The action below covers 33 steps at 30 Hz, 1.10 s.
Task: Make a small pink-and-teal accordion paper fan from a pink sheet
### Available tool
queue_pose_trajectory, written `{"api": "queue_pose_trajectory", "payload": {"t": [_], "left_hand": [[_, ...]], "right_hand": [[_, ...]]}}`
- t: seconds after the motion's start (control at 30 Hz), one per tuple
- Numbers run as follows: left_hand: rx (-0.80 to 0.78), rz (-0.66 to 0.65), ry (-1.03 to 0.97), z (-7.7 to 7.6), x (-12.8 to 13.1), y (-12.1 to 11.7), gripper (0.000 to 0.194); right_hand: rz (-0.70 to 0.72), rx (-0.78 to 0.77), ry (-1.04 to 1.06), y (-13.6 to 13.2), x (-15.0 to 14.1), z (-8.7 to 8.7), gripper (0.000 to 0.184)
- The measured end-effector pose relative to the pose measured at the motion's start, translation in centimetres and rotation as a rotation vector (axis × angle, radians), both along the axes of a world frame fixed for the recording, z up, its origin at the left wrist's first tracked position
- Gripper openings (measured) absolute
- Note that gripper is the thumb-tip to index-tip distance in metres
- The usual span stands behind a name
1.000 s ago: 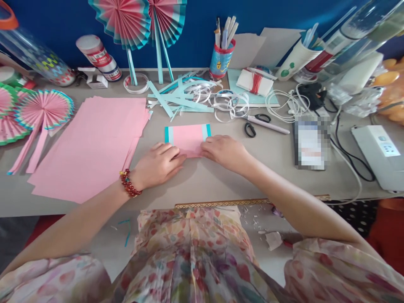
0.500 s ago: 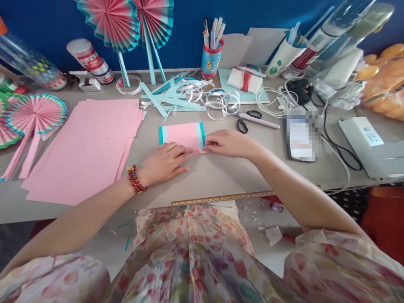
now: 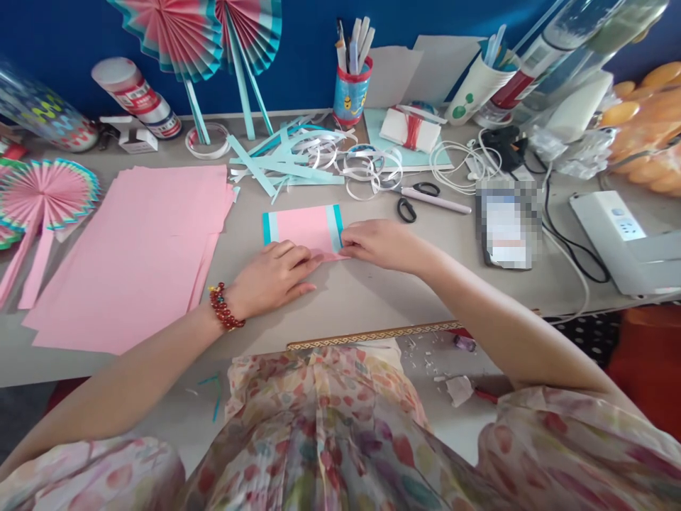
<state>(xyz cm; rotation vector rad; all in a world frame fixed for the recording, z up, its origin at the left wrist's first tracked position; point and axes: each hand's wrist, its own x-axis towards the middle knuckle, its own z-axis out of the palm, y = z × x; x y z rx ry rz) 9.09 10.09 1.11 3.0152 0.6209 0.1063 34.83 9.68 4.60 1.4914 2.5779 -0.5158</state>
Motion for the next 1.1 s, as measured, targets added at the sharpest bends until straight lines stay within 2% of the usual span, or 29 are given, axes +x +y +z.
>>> {"api": "queue_pose_trajectory", "payload": {"t": [0.17, 0.27, 0.37, 0.43, 0.57, 0.67, 0.77, 0.83, 0.93, 1.1], "left_hand": [[-0.004, 0.006, -0.019, 0.0, 0.1, 0.0, 0.054], [0.000, 0.012, -0.010, 0.1, 0.1, -0.1, 0.056], [-0.003, 0.019, 0.023, 0.2, 0.1, -0.3, 0.058], [-0.010, 0.024, 0.023, 0.1, 0.0, -0.3, 0.060], [-0.032, 0.037, -0.009, 0.1, 0.0, -0.4, 0.056], [-0.066, 0.056, -0.039, 0.2, 0.2, -0.4, 0.055], [-0.132, 0.071, -0.055, 0.6, 0.2, -0.5, 0.053], [-0.157, 0.083, -0.067, 0.9, -0.5, -0.7, 0.054], [-0.119, 0.105, -0.061, 1.1, -2.5, -1.3, 0.068], [-0.030, 0.146, -0.002, 0.2, -6.1, -2.5, 0.091]], "right_hand": [[0.013, 0.179, -0.111, -1.6, -0.4, -1.4, 0.026], [-0.063, 0.297, -0.119, -2.6, -0.5, -2.7, 0.029], [-0.158, 0.348, -0.014, -2.8, 0.0, -3.5, 0.030], [-0.172, 0.333, 0.113, -2.8, 0.4, -3.3, 0.027], [-0.051, 0.361, 0.259, -3.4, 0.7, -2.4, 0.033], [0.058, 0.394, 0.158, -4.8, 0.4, -2.7, 0.044], [0.092, 0.369, 0.085, -5.9, 0.4, -3.7, 0.068], [0.099, 0.354, 0.061, -6.2, 0.6, -4.3, 0.077], [0.102, 0.337, 0.055, -6.3, 0.7, -4.6, 0.080], [0.088, 0.332, 0.079, -6.3, 0.6, -4.7, 0.080]]}}
